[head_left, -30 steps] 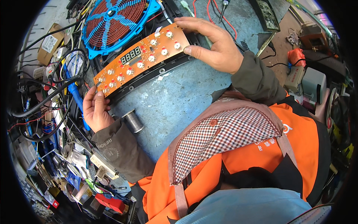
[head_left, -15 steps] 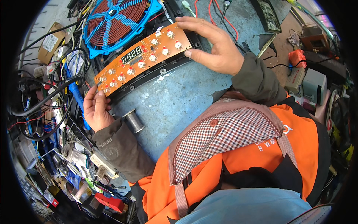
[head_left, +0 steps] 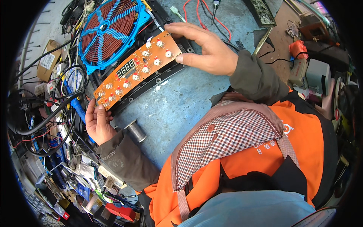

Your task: The person uses a multimeter probe to test points on a green circuit board, then wipes the board with a white tool. They handle an orange control panel with a digital display and several knobs, and finally place a black appliance panel onto a work surface.

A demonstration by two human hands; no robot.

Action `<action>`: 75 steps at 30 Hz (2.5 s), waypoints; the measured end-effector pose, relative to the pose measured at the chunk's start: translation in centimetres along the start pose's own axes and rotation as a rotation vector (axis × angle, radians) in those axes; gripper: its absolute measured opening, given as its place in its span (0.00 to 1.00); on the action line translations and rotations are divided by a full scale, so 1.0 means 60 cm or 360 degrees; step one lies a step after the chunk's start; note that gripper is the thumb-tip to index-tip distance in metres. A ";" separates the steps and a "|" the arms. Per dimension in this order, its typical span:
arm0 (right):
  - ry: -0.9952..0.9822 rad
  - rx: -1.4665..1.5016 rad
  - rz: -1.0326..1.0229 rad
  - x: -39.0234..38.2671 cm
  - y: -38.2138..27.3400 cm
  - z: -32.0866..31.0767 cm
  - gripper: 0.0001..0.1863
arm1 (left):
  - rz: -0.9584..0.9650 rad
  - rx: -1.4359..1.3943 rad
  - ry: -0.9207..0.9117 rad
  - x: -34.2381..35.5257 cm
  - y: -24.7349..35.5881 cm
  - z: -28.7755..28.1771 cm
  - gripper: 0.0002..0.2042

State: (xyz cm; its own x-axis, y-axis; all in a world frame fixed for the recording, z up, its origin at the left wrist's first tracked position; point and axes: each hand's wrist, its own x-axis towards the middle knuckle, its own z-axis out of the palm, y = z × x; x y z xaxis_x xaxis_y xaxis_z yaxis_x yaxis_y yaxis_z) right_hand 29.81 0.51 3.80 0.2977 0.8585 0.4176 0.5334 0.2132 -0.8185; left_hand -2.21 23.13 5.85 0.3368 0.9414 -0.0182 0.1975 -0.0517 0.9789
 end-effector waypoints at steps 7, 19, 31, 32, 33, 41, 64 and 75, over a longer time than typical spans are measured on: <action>-0.0055 0.0216 0.0158 0.009 0.000 0.001 0.33 | -0.0075 -0.0098 -0.0100 0.010 0.005 -0.006 0.21; -0.0003 0.0406 0.0247 0.020 -0.003 0.005 0.34 | -0.0293 -0.0441 -0.0255 0.027 0.029 -0.016 0.20; -0.0023 0.0236 0.0285 0.016 -0.005 -0.003 0.37 | -0.0122 -0.0223 -0.0139 0.019 0.016 -0.002 0.21; -0.0029 0.0241 0.0283 0.016 -0.004 -0.003 0.37 | -0.0121 -0.0230 -0.0145 0.019 0.015 -0.004 0.21; -0.0040 0.0256 0.0268 0.015 -0.001 -0.003 0.37 | -0.0120 -0.0237 -0.0151 0.019 0.015 -0.005 0.21; -0.0168 0.0518 0.0244 0.014 0.020 -0.019 0.36 | -0.0318 -0.0494 -0.0274 0.023 0.023 -0.012 0.20; -0.0124 0.0261 0.0141 0.013 0.012 -0.008 0.36 | -0.0353 -0.0498 -0.0222 0.020 0.011 -0.023 0.14; -0.0132 0.0207 0.0152 0.017 0.010 -0.007 0.37 | -0.0305 -0.0513 -0.0260 0.033 0.001 -0.032 0.15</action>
State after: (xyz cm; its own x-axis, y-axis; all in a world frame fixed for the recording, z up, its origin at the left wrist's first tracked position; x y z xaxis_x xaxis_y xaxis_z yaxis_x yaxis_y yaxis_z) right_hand 30.79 1.33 3.90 0.2729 0.9121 0.3059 0.3974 0.1827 -0.8993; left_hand -3.29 25.60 6.28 0.4691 0.8570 -0.2133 -0.0191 0.2513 0.9677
